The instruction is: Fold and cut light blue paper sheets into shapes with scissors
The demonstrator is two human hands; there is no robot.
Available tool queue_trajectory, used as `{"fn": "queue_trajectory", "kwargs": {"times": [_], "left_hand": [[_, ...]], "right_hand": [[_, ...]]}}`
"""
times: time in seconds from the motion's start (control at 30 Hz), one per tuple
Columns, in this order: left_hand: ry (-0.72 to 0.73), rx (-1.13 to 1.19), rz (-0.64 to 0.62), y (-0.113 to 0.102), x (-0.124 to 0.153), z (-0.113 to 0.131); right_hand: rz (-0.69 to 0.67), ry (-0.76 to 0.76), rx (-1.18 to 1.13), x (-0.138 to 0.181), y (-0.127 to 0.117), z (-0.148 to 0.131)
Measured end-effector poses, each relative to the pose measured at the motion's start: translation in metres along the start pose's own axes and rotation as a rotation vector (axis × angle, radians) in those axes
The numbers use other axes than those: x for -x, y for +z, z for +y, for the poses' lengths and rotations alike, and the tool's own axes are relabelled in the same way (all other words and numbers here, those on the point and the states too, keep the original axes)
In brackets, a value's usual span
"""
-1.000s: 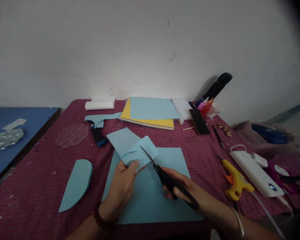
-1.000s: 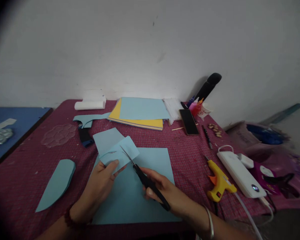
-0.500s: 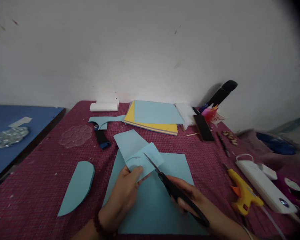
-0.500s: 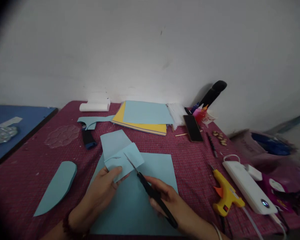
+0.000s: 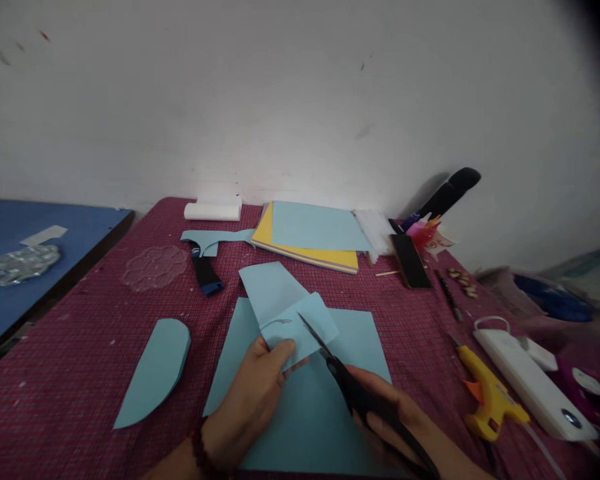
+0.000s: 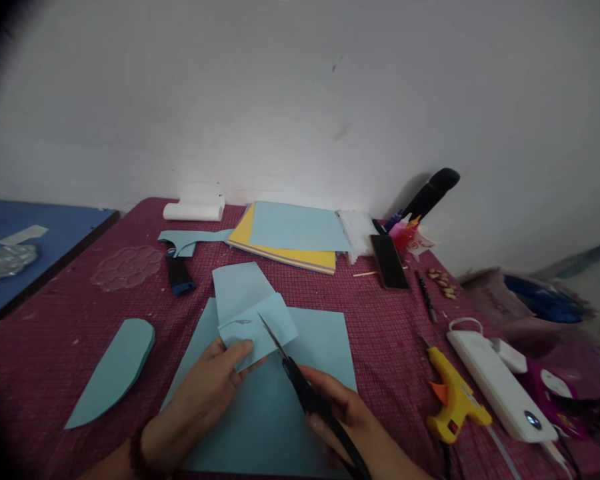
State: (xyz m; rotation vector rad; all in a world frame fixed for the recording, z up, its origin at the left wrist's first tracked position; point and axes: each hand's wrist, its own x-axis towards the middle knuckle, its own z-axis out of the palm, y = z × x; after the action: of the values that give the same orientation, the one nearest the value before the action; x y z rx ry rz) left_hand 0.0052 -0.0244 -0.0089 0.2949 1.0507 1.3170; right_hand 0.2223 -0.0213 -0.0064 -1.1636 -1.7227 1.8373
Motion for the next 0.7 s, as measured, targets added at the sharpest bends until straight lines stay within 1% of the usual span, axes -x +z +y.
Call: {"fn": "queue_trajectory", "kwargs": {"times": [0.1,0.2,0.33,0.47,0.6,0.7], "left_hand": [[-0.006,0.016,0.012,0.0,0.0,0.001],[-0.014,0.017,0.009,0.001,0.001,0.003],[-0.018,-0.021,0.003,0.002,0.002,0.005],[-0.033,-0.097,0.024,0.004,0.007,0.004],[-0.061,-0.134,-0.025,0.008,0.012,0.0],[-0.064,-0.144,-0.037,0.007,0.014,-0.003]], "right_hand": [[-0.008,-0.047,0.038,-0.001,-0.002,-0.004],[-0.013,-0.042,0.045,0.002,-0.002,-0.006],[-0.005,0.008,0.027,0.005,-0.003,0.004],[-0.042,0.019,0.011,0.005,-0.004,0.011],[-0.128,0.006,0.0,0.008,-0.002,-0.006],[-0.134,0.005,-0.025,0.009,0.0,-0.015]]}}
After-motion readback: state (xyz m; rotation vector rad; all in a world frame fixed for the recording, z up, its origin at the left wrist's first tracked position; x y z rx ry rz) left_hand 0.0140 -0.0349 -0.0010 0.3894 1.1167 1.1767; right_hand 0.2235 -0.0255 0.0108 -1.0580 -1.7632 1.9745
